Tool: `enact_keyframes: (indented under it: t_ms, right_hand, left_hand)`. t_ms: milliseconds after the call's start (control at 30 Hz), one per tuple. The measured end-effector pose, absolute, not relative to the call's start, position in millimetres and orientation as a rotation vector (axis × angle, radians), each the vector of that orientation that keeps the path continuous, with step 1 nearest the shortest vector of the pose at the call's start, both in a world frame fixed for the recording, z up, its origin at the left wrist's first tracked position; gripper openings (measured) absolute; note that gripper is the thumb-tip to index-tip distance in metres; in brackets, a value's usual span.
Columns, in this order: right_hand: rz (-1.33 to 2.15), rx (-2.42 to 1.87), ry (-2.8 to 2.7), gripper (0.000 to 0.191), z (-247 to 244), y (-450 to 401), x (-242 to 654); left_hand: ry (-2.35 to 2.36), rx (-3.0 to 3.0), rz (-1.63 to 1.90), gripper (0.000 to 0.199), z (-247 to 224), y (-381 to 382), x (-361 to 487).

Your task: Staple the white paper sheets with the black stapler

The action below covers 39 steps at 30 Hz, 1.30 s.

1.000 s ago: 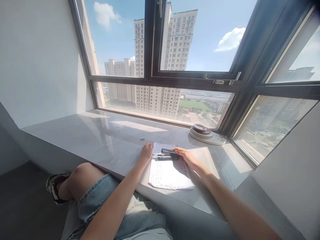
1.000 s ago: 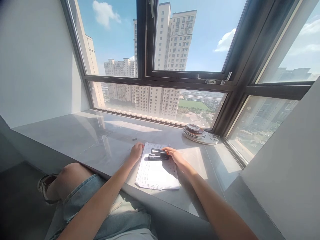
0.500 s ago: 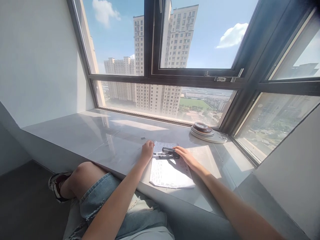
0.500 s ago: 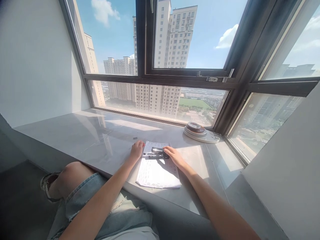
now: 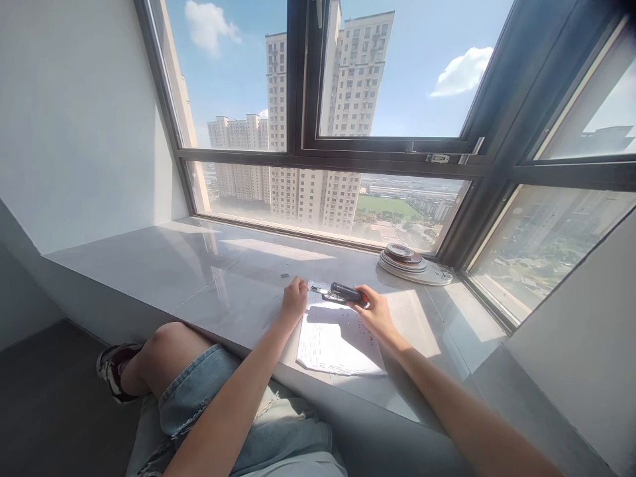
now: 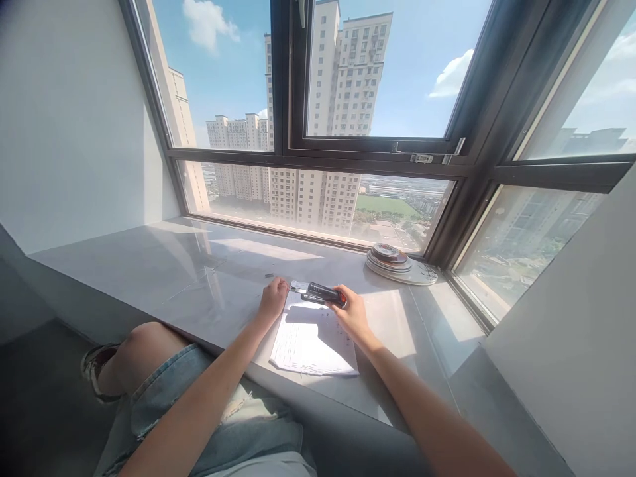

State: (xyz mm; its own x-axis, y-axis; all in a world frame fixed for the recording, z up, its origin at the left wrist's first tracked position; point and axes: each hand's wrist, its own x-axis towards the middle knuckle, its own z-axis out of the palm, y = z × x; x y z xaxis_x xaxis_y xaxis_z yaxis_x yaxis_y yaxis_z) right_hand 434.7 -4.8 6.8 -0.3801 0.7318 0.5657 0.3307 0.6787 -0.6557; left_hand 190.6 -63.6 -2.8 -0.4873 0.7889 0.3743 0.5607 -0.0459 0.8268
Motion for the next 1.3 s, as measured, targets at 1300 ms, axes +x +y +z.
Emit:
enact_keyframes:
  t_ms: [1300]
  right_hand:
    - [-0.323,-0.248,-2.035,0.049,5.2,-15.9,435.9]
  left_hand:
    - [1.59,1.87,1.163,0.018,-2.9,-75.0,205.2]
